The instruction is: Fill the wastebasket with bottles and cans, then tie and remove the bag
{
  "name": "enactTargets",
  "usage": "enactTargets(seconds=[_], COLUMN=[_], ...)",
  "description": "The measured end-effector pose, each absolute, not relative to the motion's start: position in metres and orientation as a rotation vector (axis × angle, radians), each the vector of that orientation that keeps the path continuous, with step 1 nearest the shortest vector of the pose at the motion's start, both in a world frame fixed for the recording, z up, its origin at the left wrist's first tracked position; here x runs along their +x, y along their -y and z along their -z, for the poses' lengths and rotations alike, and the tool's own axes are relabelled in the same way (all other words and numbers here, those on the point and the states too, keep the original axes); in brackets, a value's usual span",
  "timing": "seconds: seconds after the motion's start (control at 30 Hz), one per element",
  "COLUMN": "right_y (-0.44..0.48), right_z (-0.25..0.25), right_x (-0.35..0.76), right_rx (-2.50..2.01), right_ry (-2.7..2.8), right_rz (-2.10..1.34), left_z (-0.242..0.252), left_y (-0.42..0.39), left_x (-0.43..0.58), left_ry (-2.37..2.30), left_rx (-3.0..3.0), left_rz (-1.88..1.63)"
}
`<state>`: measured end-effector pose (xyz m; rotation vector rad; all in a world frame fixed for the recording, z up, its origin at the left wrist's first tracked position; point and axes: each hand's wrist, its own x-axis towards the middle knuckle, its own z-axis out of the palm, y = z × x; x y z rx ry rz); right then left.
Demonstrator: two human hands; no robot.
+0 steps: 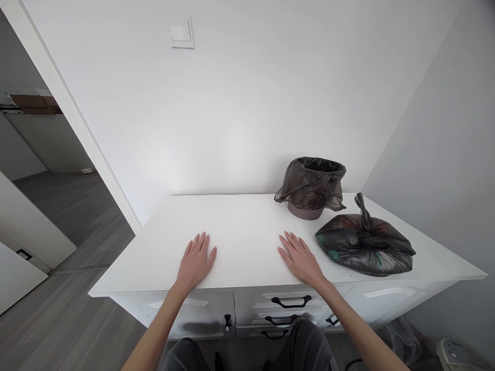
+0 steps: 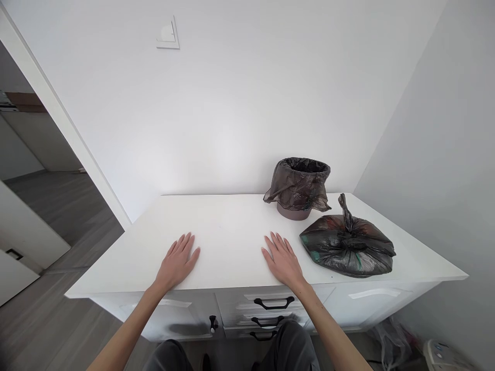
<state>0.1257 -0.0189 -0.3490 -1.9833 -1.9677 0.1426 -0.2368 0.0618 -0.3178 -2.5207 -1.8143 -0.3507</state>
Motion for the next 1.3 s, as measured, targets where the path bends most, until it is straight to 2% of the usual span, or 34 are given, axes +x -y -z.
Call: enactTargets(seconds=[1.3], right_y=[0.0194], right_z=[0.3493], right_x=[0.1283], right_rx=[-1.979], right_ry=[1.961], right_rz=[-0.16], left_z=[0.3198], left_y=[-0.0622], left_x=[-0.2363], left_ry=[1.81], left_rx=[-2.523], left_rz=[0.387])
